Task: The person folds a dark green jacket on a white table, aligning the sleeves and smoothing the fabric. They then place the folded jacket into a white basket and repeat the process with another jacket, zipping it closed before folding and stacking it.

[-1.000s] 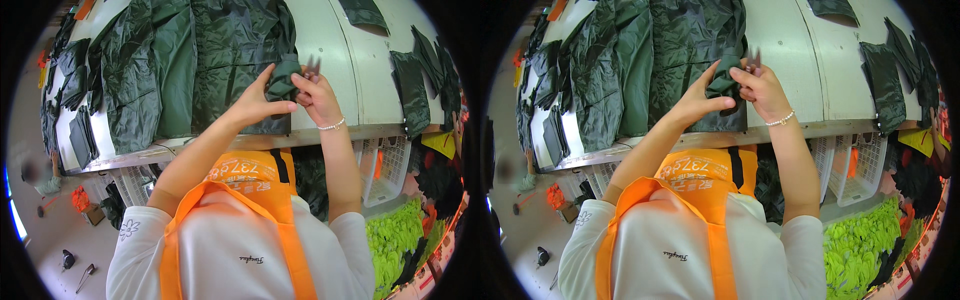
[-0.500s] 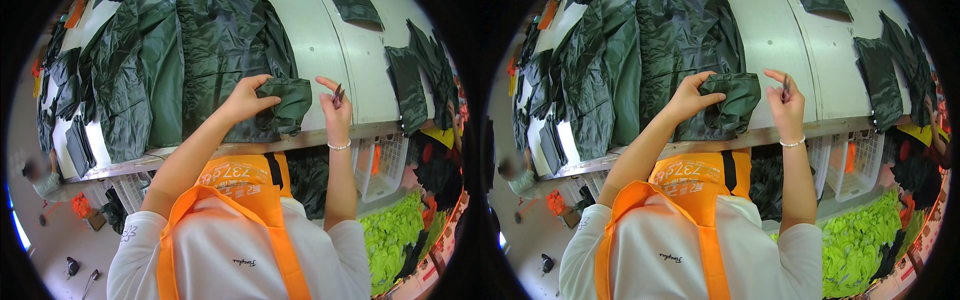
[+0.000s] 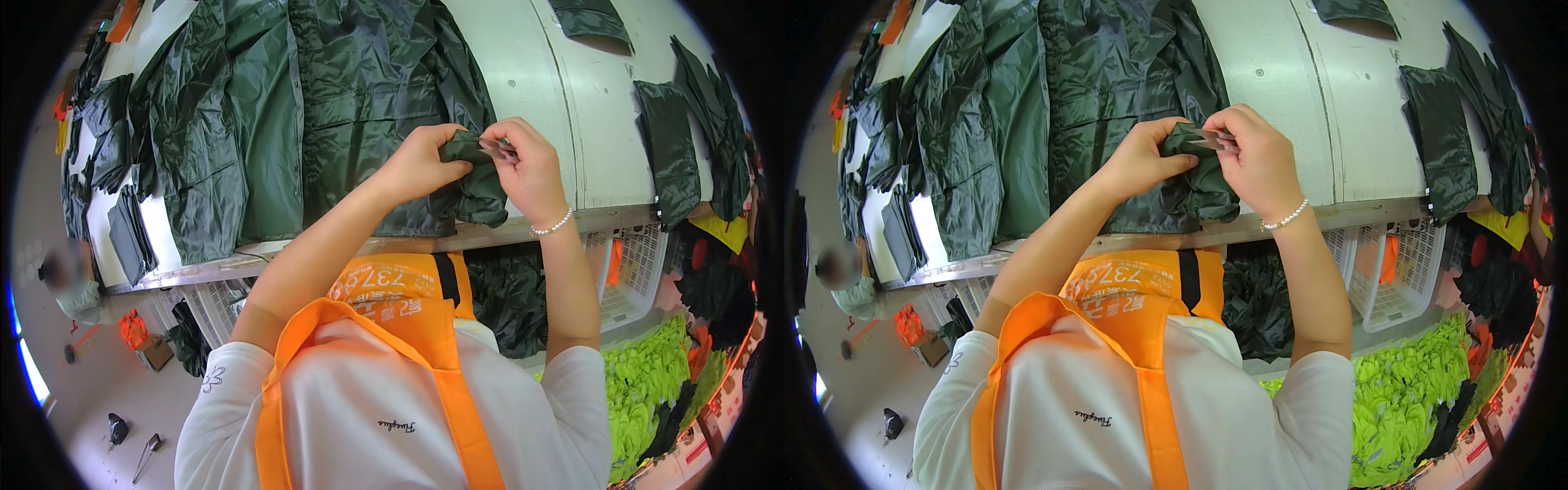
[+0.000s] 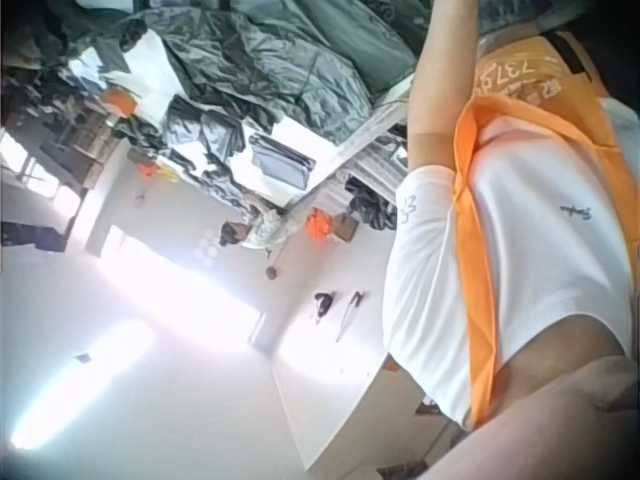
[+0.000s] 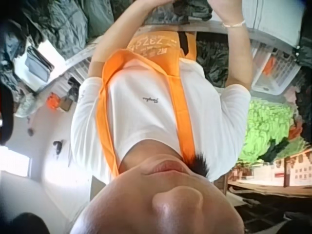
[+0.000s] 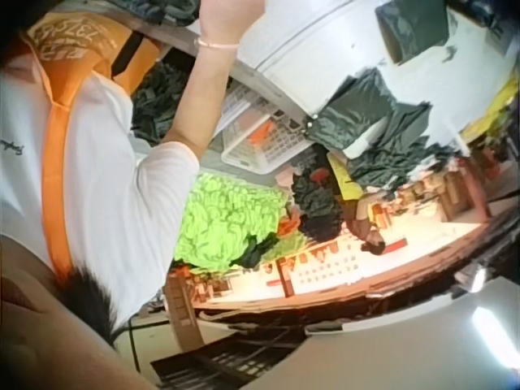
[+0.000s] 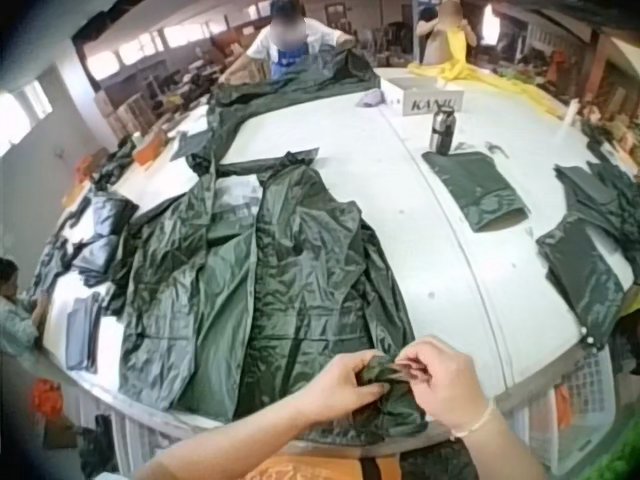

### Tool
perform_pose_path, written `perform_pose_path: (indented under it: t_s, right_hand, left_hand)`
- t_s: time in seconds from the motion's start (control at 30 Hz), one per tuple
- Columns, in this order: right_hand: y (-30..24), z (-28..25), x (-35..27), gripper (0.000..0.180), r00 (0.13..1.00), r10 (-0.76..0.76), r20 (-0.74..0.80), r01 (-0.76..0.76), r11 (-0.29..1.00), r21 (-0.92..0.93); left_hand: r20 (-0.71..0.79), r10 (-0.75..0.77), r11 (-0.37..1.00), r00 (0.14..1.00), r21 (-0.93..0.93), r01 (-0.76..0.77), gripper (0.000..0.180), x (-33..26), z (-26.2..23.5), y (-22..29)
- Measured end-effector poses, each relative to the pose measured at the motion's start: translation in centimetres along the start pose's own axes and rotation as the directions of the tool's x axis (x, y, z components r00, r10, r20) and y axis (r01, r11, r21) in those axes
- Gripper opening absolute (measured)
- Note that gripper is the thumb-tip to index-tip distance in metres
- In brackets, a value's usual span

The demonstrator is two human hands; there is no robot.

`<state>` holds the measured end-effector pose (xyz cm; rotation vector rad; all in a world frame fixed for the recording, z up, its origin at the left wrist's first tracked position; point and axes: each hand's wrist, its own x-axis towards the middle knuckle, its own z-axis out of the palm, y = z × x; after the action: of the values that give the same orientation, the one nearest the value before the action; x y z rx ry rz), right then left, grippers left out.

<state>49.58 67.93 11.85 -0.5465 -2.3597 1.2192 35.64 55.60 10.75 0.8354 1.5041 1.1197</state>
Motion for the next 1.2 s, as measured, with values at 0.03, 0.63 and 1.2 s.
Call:
perform_pose_path:
  t_s: [0.03,0.63,1.2]
  right_hand:
    - [0.3,0.4,-0.1,0.007,1.0,0.012,-0.007,-0.012,1.0,-0.016]
    - [3.7,-5.2,1.4,0.013,0.814,0.403,-0.419,-0.185,0.863,0.47]
    - [-2.2,-1.1,-3.7,0.021,0.981,0.179,-0.076,-0.19,0.966,-0.174]
  left_hand:
    - [-0.031,0.022,1.0,0.999,-0.005,-0.022,0.026,0.0,0.1,-0.1]
    - [-0.184,-0.011,0.998,0.983,0.065,0.024,0.02,-0.5,0.0,0.5]
    - [-0.231,0.066,0.99,0.971,0.135,-0.035,0.029,0.4,0.8,0.6]
